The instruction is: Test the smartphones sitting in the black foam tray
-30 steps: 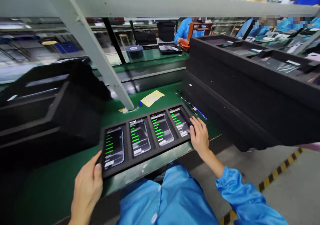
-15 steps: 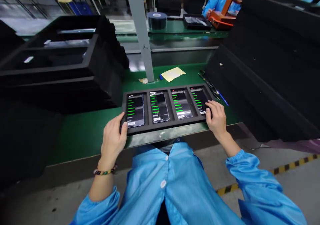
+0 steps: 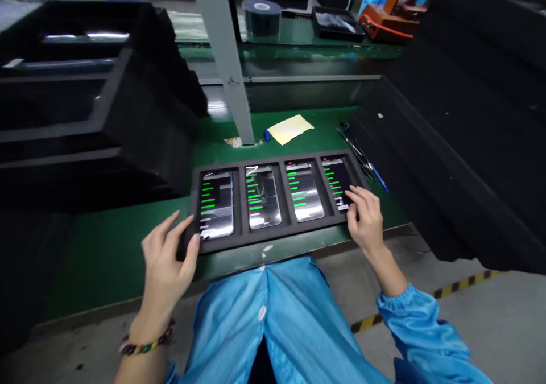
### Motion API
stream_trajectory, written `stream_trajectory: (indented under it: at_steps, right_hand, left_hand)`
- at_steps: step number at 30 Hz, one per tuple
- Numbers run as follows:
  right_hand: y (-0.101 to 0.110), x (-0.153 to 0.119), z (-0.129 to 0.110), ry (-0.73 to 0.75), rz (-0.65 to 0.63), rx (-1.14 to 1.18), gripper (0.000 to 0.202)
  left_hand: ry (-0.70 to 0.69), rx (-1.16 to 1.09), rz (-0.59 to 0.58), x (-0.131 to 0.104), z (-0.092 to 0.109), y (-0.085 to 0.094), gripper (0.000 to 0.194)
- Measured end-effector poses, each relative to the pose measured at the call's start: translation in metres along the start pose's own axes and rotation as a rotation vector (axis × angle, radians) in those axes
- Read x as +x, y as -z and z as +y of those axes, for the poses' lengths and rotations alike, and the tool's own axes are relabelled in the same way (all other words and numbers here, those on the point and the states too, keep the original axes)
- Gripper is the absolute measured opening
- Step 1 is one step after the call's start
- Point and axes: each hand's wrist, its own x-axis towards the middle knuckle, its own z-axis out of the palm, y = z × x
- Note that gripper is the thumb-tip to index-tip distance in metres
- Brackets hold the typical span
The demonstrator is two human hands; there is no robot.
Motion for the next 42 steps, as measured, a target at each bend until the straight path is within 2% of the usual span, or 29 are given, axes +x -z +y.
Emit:
stream_trajectory:
  at_steps: [2, 4, 8, 11, 15, 18, 20, 24, 26, 29, 32, 34, 36, 39, 42]
  right_hand:
    - [0.005, 0.007, -0.014, 0.039, -0.15, 0.018, 0.05]
    - [0.008, 0.016, -0.032, 0.069, -0.314, 0.025, 0.052]
    - [0.007, 0.037, -0.06, 0.069, -0.553, -0.043, 0.048]
    - [-0.003, 0.061, -0.066, 0.049, -0.626, -0.099, 0.048]
    - [-0.026, 0.096, -0.059, 0.047, -0.63, -0.121, 0.049]
    - [-0.037, 0.115, -0.051, 0.065, -0.598, -0.107, 0.048]
    - [-0.034, 0.119, -0.043, 0.079, -0.543, -0.063, 0.048]
    - [-0.002, 0.109, -0.028, 0.014, -0.339, 0.017, 0.048]
    - [0.017, 0.095, -0.027, -0.028, -0.287, 0.035, 0.047]
    - [0.032, 0.074, -0.039, 0.001, -0.365, 0.068, 0.046]
    - [0.032, 0.06, -0.047, 0.022, -0.436, 0.077, 0.045]
    - [0.031, 0.057, -0.041, -0.084, -0.36, 0.036, 0.044]
    - [0.031, 0.058, -0.028, -0.235, -0.288, -0.025, 0.046]
    - [0.03, 0.062, -0.01, -0.36, -0.324, -0.11, 0.054]
    - [0.021, 0.068, -0.007, -0.354, -0.361, -0.157, 0.061]
  left_hand:
    - [-0.091, 0.019, -0.036, 0.01, 0.012, 0.005, 0.044]
    - [-0.192, 0.038, -0.163, 0.022, 0.032, 0.006, 0.048]
    - [-0.288, 0.13, -0.403, 0.053, 0.074, -0.013, 0.053]
    - [-0.259, 0.246, -0.479, 0.081, 0.094, -0.036, 0.052]
    - [-0.171, 0.307, -0.506, 0.12, 0.102, -0.058, 0.054]
    - [-0.147, 0.305, -0.498, 0.139, 0.097, -0.062, 0.056]
    - [-0.165, 0.288, -0.472, 0.143, 0.09, -0.057, 0.055]
    - [-0.219, 0.19, -0.342, 0.133, 0.068, -0.032, 0.053]
    - [-0.256, 0.153, -0.314, 0.123, 0.061, -0.019, 0.05]
    - [-0.352, 0.158, -0.346, 0.108, 0.063, -0.009, 0.044]
    - [-0.422, 0.159, -0.395, 0.101, 0.07, -0.009, 0.045]
    - [-0.382, 0.161, -0.375, 0.101, 0.066, -0.008, 0.047]
    - [-0.297, 0.162, -0.32, 0.104, 0.053, -0.003, 0.048]
    - [-0.188, 0.175, -0.264, 0.106, 0.027, 0.008, 0.048]
    - [-0.126, 0.204, -0.264, 0.105, 0.01, 0.015, 0.05]
